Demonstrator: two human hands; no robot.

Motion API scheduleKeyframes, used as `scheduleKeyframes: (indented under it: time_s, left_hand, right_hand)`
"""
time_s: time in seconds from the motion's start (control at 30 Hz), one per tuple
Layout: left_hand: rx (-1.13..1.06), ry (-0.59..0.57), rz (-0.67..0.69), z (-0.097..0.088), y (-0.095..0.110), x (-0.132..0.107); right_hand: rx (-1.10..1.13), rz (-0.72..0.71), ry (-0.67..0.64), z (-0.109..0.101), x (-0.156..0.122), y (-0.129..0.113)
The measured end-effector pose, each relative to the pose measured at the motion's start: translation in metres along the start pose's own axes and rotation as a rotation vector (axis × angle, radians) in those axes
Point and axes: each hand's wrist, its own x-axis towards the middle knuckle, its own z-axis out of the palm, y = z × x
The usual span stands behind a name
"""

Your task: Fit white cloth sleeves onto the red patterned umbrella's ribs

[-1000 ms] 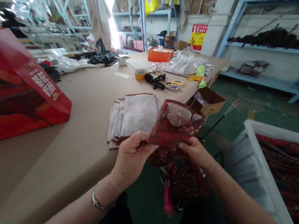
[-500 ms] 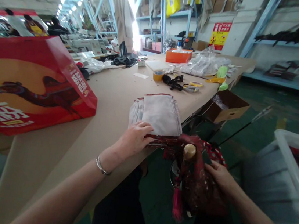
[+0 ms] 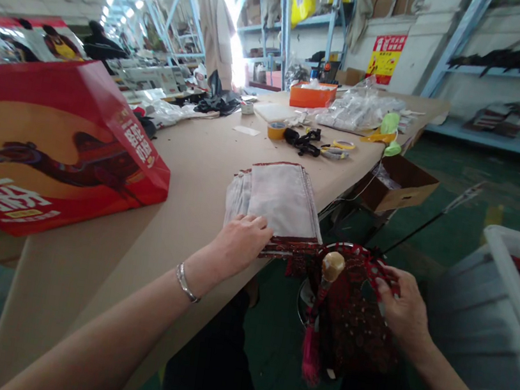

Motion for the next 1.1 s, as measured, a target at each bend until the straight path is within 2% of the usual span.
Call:
scheduleKeyframes:
  time_s: [0.03, 0.13, 0.2, 0.27, 0.4, 0.47, 0.57, 0.7, 0.83, 1.1]
  left_hand:
    - [0.009, -0.010, 0.002, 0.000, 0.000, 0.001]
    - [0.004, -0.038, -0.007, -0.001, -0.005, 0.006]
    - [-0.029, -0.046, -0.036, -0.003, -0.010, 0.007]
    - [-0.079, -0.027, -0.082, -0.007, -0.016, 0.007]
    - [-0.181, 0.078, -0.153, -0.015, -0.027, 0.002]
    - [-0.235, 0.132, -0.161, -0.018, -0.031, -0.002]
    - [-0.335, 0.187, -0.162, -0.019, -0.034, -0.008]
    - [-0.508, 0.262, -0.192, -0.018, -0.034, -0.015]
    - [-0.628, 0.352, -0.265, -0.019, -0.033, -0.018]
    - [-0.501, 0.363, -0.218, -0.024, -0.029, -0.020]
  right_hand:
    - [0.073, -0.116, -0.030, -0.009, 0.002, -0.032]
    - [0.284, -0.549, -0.296, -0.026, 0.005, -0.128]
    - [0.304, -0.643, -0.385, -0.022, 0.012, -0.174]
    - [0.224, -0.632, -0.378, -0.007, 0.028, -0.199]
    - [-0.085, -0.618, -0.347, 0.029, 0.073, -0.214]
    - [-0.189, -0.629, -0.425, 0.042, 0.091, -0.220]
    - [-0.228, -0.647, -0.518, 0.051, 0.104, -0.232]
    - [-0.328, -0.733, -0.495, 0.051, 0.104, -0.246]
    - [-0.248, -0.814, -0.480, 0.048, 0.097, -0.253]
    - [-0.304, -0.741, -0.454, 0.046, 0.091, -0.262]
